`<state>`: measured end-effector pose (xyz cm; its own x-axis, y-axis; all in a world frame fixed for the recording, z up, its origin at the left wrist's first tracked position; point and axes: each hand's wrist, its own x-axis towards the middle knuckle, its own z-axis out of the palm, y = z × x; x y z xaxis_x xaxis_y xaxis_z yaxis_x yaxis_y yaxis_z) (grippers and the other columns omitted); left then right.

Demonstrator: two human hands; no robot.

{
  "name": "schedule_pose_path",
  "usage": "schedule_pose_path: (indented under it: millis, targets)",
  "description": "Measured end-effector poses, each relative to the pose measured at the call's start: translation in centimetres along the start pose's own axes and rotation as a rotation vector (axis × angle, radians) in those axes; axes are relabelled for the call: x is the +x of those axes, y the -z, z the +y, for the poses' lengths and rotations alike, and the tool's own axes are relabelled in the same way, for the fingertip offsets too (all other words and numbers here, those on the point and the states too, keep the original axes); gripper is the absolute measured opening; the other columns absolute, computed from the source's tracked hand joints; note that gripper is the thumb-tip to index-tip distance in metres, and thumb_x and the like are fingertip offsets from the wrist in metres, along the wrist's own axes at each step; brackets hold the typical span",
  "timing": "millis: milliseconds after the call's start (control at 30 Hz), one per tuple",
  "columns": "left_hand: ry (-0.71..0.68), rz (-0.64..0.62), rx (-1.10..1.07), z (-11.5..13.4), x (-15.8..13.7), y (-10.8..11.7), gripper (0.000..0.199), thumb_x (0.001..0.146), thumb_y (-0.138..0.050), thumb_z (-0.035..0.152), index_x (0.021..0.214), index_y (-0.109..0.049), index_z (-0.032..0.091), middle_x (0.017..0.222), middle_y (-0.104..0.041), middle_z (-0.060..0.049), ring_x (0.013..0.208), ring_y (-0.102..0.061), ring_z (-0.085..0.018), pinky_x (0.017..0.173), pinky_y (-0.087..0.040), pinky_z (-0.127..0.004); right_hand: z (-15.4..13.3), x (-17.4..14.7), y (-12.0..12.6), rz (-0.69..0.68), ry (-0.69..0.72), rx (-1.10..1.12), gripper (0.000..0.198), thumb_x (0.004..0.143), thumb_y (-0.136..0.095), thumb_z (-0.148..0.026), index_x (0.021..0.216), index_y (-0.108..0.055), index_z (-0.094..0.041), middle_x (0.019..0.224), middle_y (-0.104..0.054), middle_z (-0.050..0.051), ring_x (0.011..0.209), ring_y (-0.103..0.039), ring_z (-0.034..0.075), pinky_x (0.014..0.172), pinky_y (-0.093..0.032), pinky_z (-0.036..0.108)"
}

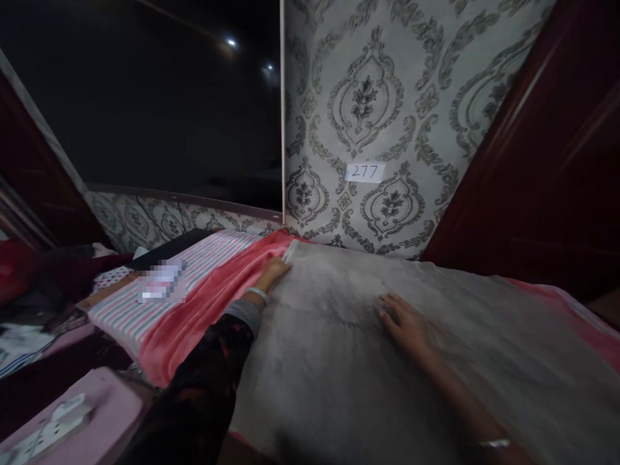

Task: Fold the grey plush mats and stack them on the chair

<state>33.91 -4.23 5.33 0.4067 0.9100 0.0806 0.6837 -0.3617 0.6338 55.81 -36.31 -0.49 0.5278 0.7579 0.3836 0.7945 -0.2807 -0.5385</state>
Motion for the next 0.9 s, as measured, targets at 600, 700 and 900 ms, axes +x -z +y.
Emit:
schedule_pose_path:
  millis: [600,700,900]
  targets:
    - [-0.634,-0.197,0.439,3.1,0.2,-0.6,0.040,0.095,-0.045,0.019,0.131,-0.061,0.020,0.133,-0.066,-0.009,0.121,-0.060,-0.021,0.104,-0.045,-0.032,-5.6,2.9,-7.5,0.030,-0.685,1.456,0.029,0.051,-0.082,-0.029,0.078,-0.073,-0.024,0.088,-0.077,-0.001,0.087,-0.071,0.025,0.081,-0.062,0.037]
    - [-0.547,-0.211,0.595,1.3,5.0,-0.2,0.051,0.084,-0.061,0.015,0.134,-0.061,0.023,0.145,-0.057,-0.011,0.131,-0.053,-0.028,0.110,-0.040,-0.042,-6.0,2.8,-6.7,0.040,-0.711,1.519,0.034,0.045,-0.087,-0.024,0.077,-0.073,-0.025,0.089,-0.077,-0.002,0.090,-0.070,0.023,0.081,-0.061,0.033]
    - [-0.476,-0.174,0.723,0.0,8.5,0.6,0.020,0.085,-0.062,0.023,0.100,-0.074,0.015,0.104,-0.073,-0.015,0.110,-0.063,-0.031,0.100,-0.044,-0.042,-6.9,2.4,-5.8,0.072,-0.725,1.512,0.041,0.042,-0.088,-0.024,0.081,-0.075,-0.027,0.095,-0.077,-0.003,0.102,-0.068,0.025,0.092,-0.056,0.035]
